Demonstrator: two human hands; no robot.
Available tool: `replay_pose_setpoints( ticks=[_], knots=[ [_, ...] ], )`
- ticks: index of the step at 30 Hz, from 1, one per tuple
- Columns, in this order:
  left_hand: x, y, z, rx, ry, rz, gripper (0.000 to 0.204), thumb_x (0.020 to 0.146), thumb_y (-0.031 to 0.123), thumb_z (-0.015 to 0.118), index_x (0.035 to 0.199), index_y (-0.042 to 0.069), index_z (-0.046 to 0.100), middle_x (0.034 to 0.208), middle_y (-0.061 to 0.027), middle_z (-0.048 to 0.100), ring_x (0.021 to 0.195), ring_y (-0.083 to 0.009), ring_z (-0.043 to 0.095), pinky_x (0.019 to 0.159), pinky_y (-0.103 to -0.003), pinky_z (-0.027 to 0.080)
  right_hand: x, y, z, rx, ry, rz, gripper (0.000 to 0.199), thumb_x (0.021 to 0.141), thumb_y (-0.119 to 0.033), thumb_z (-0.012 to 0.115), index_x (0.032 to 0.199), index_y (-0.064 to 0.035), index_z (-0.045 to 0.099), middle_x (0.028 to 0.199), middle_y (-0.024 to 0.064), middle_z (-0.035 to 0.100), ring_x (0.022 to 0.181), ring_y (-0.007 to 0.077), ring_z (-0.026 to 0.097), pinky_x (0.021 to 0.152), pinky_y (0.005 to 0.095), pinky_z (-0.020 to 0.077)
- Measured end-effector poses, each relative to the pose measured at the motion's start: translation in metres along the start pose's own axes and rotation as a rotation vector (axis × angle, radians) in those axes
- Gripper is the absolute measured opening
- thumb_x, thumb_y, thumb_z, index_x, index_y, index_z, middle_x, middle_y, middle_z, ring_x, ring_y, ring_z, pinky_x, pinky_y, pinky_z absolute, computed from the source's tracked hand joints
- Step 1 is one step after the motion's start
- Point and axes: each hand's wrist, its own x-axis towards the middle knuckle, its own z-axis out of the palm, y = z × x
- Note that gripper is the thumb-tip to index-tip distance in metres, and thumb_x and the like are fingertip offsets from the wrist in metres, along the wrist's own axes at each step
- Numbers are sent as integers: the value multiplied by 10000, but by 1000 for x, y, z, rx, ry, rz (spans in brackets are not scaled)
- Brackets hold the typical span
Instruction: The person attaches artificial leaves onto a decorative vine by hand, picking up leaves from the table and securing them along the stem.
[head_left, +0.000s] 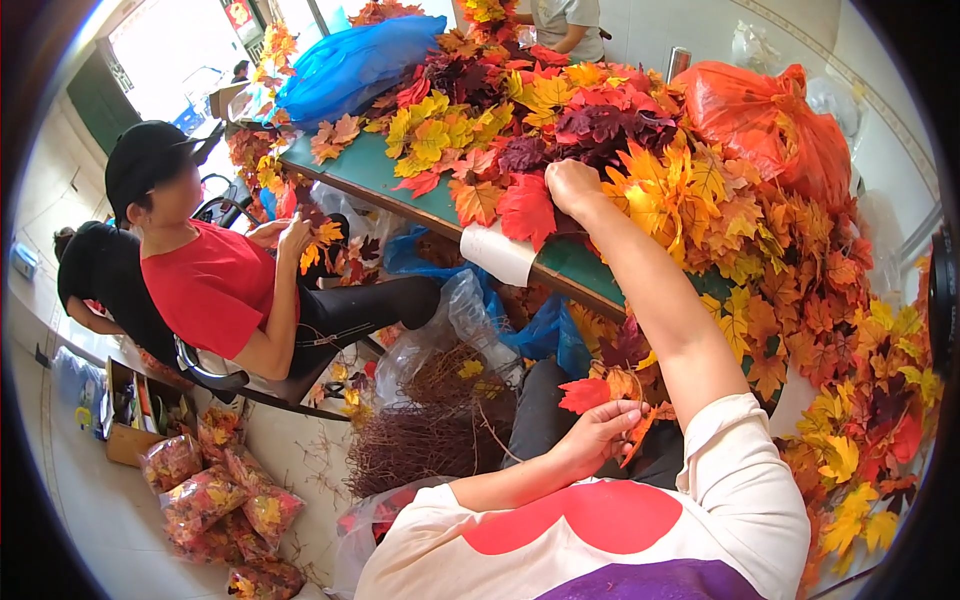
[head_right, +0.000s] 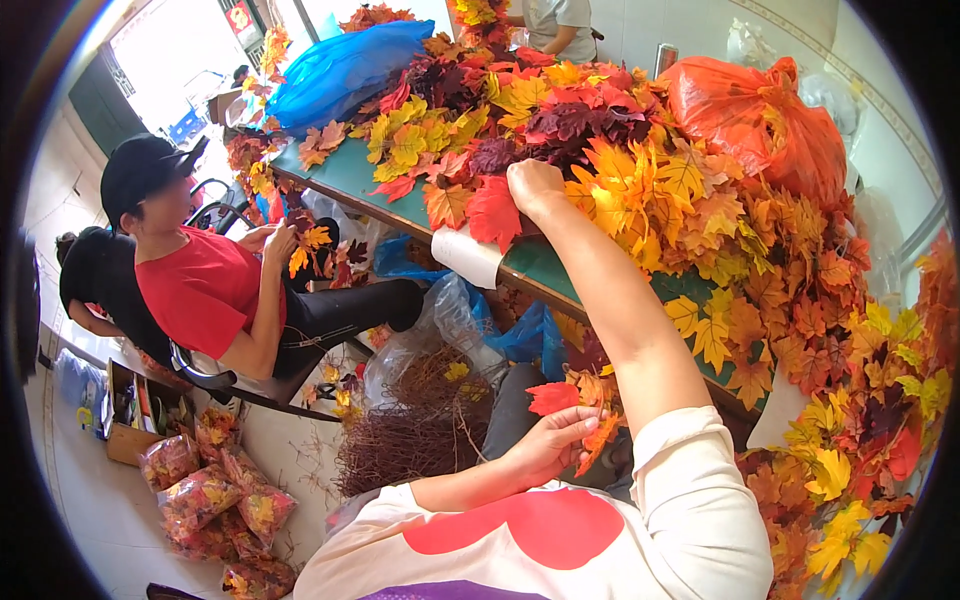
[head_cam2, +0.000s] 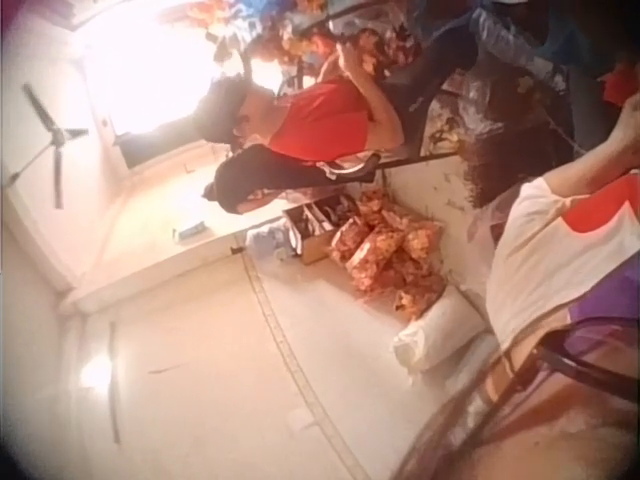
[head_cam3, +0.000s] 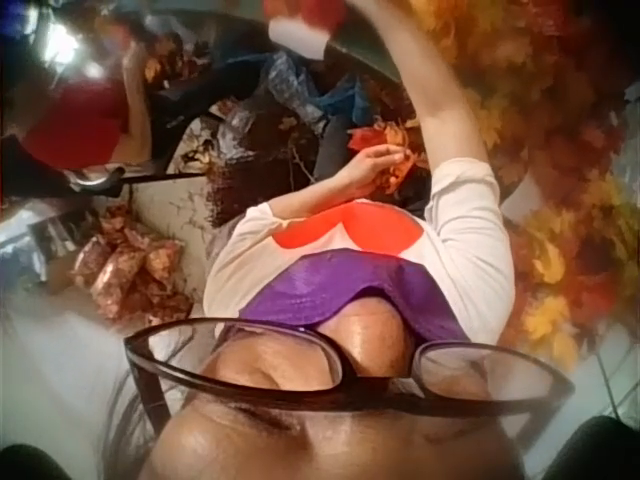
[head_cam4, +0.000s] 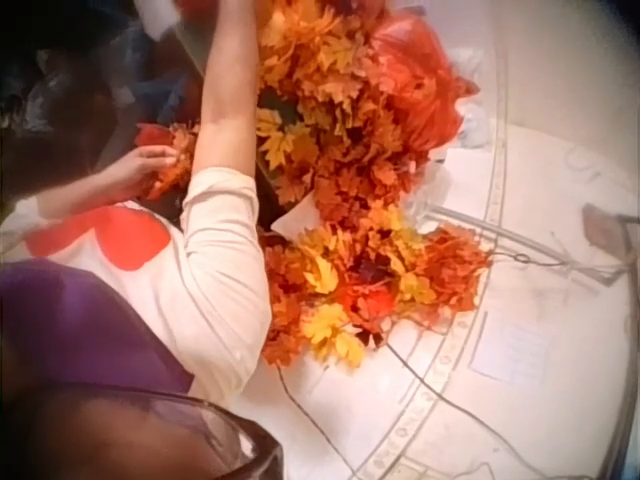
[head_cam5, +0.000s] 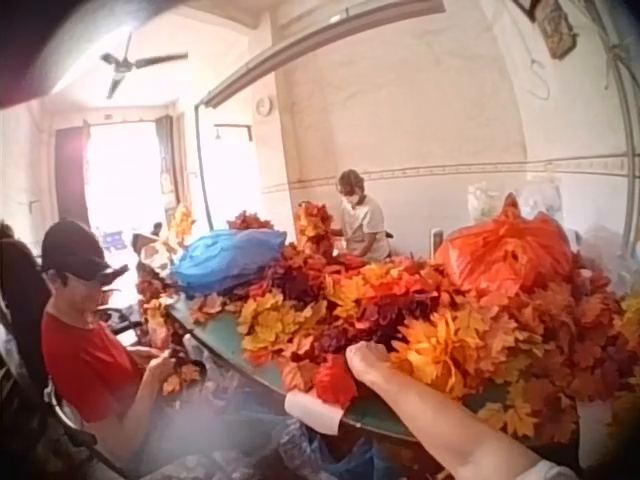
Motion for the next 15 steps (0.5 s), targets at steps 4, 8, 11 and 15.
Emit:
replay_pose_setpoints(
  ticks=[4, 8, 11, 15],
  knots=[
    [6, -1, -11, 11, -24, 8, 206, 890, 170, 541, 1068, 69, 560, 753, 44, 510, 611, -27, 482, 550, -174, 450, 5, -2, -10, -106, 3, -82, 160, 765, -83, 500, 771, -36, 653, 821, 174, 644, 818, 310, 631, 683, 411, 515],
    [6, 0, -9, 8, -25, 6, 204, 891, 166, 538, 1067, 67, 561, 733, 42, 508, 603, -23, 474, 543, -169, 444, 14, 4, -27, 42, 74, 26, 136, 731, -105, 549, 786, -82, 671, 825, 149, 647, 800, 295, 631, 702, 409, 505],
    [5, -1, -8, 9, -29, -1, 206, 892, 168, 538, 1072, 72, 562, 733, 51, 511, 601, -17, 470, 547, -163, 441, 32, 22, -43, 223, 162, 99, 163, 734, -170, 566, 830, -78, 661, 847, 159, 642, 812, 313, 624, 735, 414, 494],
    [6, -4, -10, 8, -49, -16, 201, 894, 174, 535, 1069, 82, 564, 745, 68, 513, 611, -7, 468, 564, -165, 442, 57, 60, -89, 704, 433, 196, 211, 693, -219, 631, 865, -105, 675, 781, 119, 652, 773, 264, 634, 726, 352, 492]
  ],
)
